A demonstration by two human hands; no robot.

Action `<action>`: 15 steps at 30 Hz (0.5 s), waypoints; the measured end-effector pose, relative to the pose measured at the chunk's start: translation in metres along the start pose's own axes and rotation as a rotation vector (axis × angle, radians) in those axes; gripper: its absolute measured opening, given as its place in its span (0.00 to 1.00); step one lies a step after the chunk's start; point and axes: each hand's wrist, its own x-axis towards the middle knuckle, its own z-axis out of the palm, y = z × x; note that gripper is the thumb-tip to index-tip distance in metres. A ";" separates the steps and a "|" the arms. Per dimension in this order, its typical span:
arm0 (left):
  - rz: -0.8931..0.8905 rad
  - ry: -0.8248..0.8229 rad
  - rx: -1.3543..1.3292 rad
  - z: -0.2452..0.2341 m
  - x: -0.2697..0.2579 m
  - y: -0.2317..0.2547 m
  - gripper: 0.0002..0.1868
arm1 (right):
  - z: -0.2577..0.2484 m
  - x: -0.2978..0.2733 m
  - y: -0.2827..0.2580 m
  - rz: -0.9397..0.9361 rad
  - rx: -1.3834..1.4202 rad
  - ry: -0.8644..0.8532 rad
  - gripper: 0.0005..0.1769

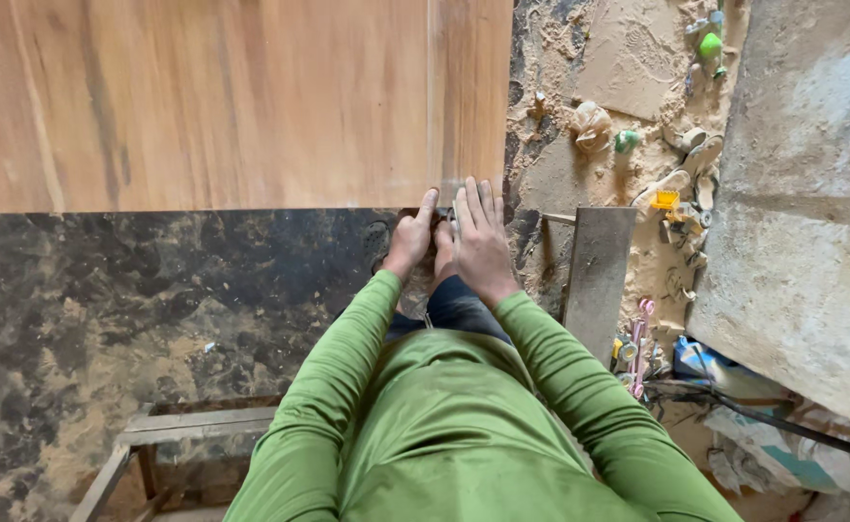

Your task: The person sands a large wooden board using a sanding block. They move the block back and forth across the surface, covering different areas of the board to smooth the wood. The person occasionally switches the sanding block between hands and adjusts their position to reach different sections of the board.

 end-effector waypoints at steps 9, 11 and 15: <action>-0.001 -0.002 0.085 0.002 0.013 -0.014 0.41 | -0.004 0.007 -0.005 0.008 -0.033 -0.012 0.32; -0.046 -0.020 0.062 0.002 0.014 -0.015 0.41 | -0.002 0.009 -0.003 0.021 -0.032 -0.004 0.31; -0.008 0.019 0.044 0.001 0.011 -0.016 0.40 | 0.002 0.011 -0.004 0.004 -0.039 0.013 0.30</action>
